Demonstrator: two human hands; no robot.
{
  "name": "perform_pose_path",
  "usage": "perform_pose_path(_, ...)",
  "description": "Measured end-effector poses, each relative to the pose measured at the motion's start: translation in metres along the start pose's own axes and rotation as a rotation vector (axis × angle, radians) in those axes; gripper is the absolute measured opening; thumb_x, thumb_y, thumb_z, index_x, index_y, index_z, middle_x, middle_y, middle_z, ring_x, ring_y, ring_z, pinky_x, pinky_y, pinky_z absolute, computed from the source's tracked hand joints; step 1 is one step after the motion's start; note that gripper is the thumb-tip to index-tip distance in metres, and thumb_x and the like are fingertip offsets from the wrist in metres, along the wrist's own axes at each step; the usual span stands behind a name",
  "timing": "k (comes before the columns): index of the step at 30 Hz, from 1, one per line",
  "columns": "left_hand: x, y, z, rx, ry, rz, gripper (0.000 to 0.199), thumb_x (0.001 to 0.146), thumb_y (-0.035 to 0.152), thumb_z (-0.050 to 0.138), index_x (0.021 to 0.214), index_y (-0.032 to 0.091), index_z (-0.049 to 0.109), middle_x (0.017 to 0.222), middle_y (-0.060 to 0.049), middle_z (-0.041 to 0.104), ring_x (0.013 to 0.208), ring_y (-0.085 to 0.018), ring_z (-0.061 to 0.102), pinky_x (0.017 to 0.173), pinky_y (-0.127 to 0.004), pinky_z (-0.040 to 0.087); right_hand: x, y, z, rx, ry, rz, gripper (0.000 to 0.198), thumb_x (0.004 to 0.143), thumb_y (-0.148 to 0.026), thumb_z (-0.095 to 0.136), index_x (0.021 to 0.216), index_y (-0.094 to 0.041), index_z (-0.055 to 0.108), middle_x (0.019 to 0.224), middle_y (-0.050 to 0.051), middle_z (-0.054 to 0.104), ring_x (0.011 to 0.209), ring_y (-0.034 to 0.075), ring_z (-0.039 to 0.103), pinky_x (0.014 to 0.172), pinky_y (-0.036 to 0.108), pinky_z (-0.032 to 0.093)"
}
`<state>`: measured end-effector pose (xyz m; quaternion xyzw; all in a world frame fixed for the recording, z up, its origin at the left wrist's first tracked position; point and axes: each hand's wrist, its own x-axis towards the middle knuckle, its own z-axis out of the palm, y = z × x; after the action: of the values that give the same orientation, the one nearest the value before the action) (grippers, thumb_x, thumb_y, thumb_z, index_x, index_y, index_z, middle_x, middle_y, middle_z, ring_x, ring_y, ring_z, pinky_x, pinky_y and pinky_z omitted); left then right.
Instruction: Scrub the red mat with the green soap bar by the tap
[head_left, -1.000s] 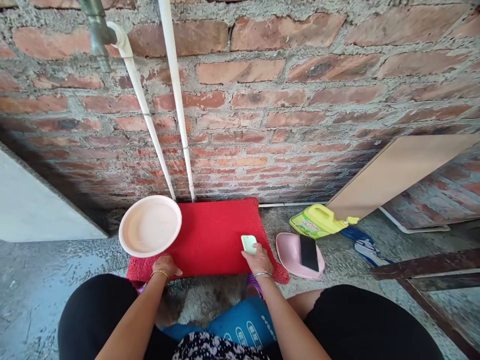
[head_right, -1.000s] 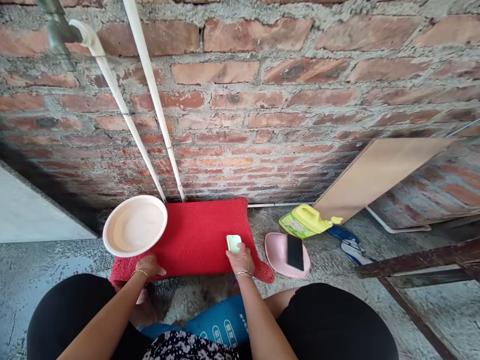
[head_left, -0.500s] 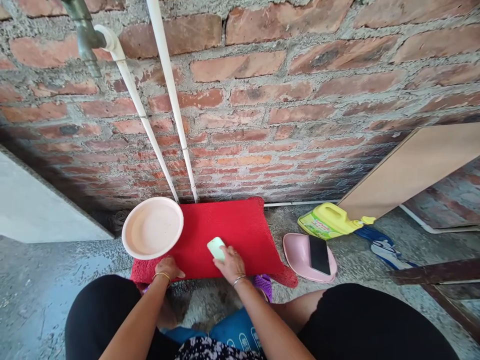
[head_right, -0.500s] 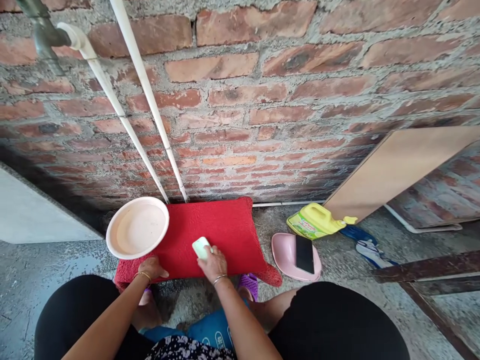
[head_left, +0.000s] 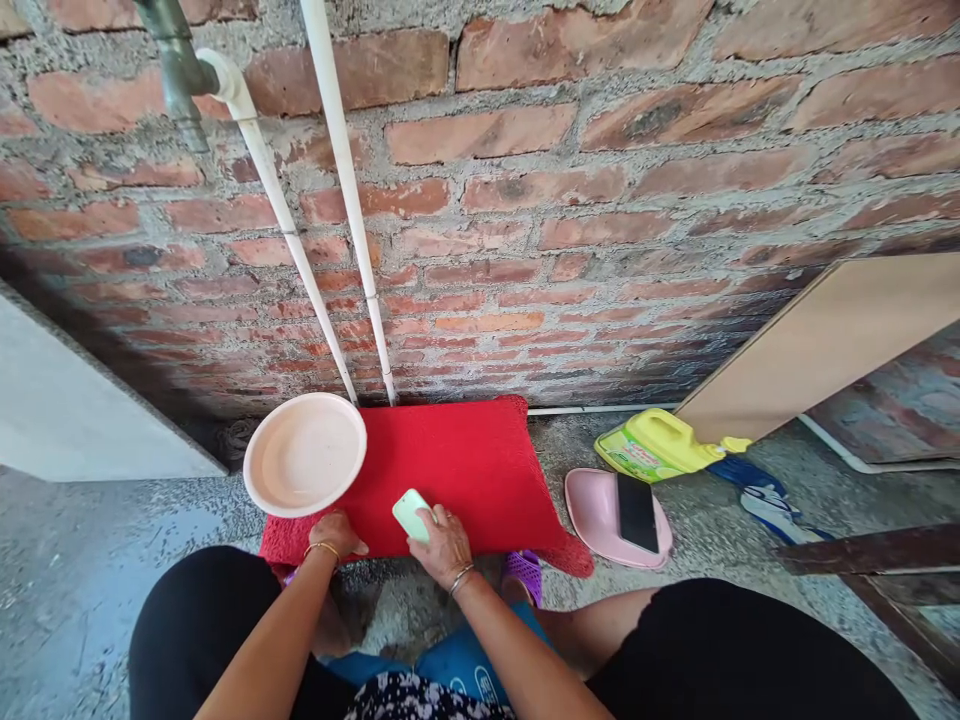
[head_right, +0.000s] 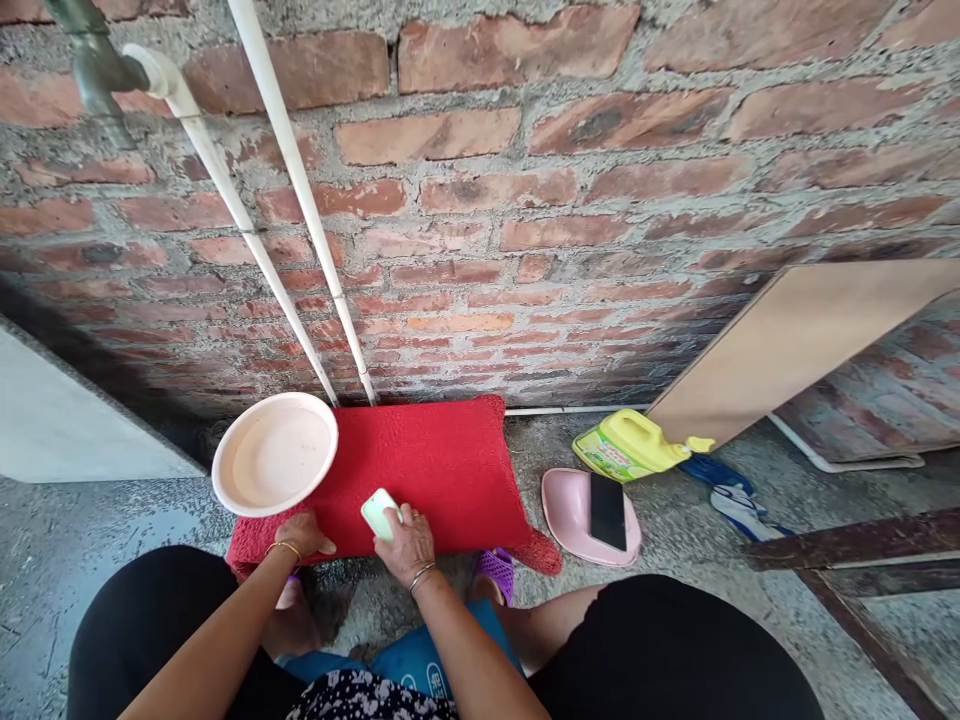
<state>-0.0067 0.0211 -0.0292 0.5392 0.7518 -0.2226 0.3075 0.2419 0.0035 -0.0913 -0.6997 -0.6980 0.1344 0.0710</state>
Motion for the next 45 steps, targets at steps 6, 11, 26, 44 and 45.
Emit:
perform_pose_path(6,0.001,0.000,0.001,0.001,0.006,0.001,0.068,0.049,0.041,0.074,0.109,0.014,0.058,0.117,-0.016,0.064,0.109,-0.029,0.059,0.086,-0.033,0.048,0.001,0.038,-0.023,-0.046,0.003,0.061,0.039,0.083,-0.042,0.055,0.116,-0.020,0.057,0.105,0.009,0.057,0.092,0.020,0.056,0.081,0.035,0.044)
perform_pose_path(11,0.007,-0.002,0.005,0.001,0.010,0.012,0.070,0.047,0.042,0.075,0.109,0.013,0.059,0.115,-0.018,0.065,0.108,-0.029,0.060,0.086,-0.033,0.049,0.005,0.062,-0.050,-0.011,0.121,0.396,0.044,0.080,-0.047,0.052,0.115,-0.021,0.058,0.096,0.008,0.057,0.082,0.021,0.057,0.071,0.031,0.039)
perform_pose_path(26,-0.001,0.000,0.000,-0.014,0.009,0.003,0.067,0.049,0.041,0.074,0.108,0.014,0.059,0.116,-0.017,0.064,0.108,-0.028,0.059,0.087,-0.034,0.048,0.007,-0.010,-0.035,0.022,-0.098,-0.040,0.042,0.076,-0.044,0.058,0.114,-0.025,0.058,0.102,0.008,0.057,0.092,0.021,0.054,0.080,0.031,0.036)
perform_pose_path(44,0.000,0.002,0.001,-0.030,0.006,-0.033,0.070,0.046,0.042,0.076,0.109,0.016,0.058,0.119,-0.016,0.062,0.112,-0.028,0.057,0.088,-0.033,0.047,0.021,-0.097,-0.022,0.040,-0.178,-0.358,0.041,0.074,-0.043,0.059,0.111,-0.028,0.058,0.105,0.006,0.055,0.096,0.023,0.051,0.087,0.036,0.033)
perform_pose_path(45,0.001,0.001,0.001,-0.035,0.006,-0.033,0.069,0.047,0.041,0.076,0.108,0.016,0.058,0.118,-0.016,0.063,0.111,-0.028,0.058,0.088,-0.033,0.047,0.024,-0.090,-0.024,0.031,-0.178,-0.325,0.041,0.073,-0.043,0.060,0.111,-0.027,0.058,0.105,0.006,0.056,0.096,0.023,0.052,0.086,0.036,0.034)
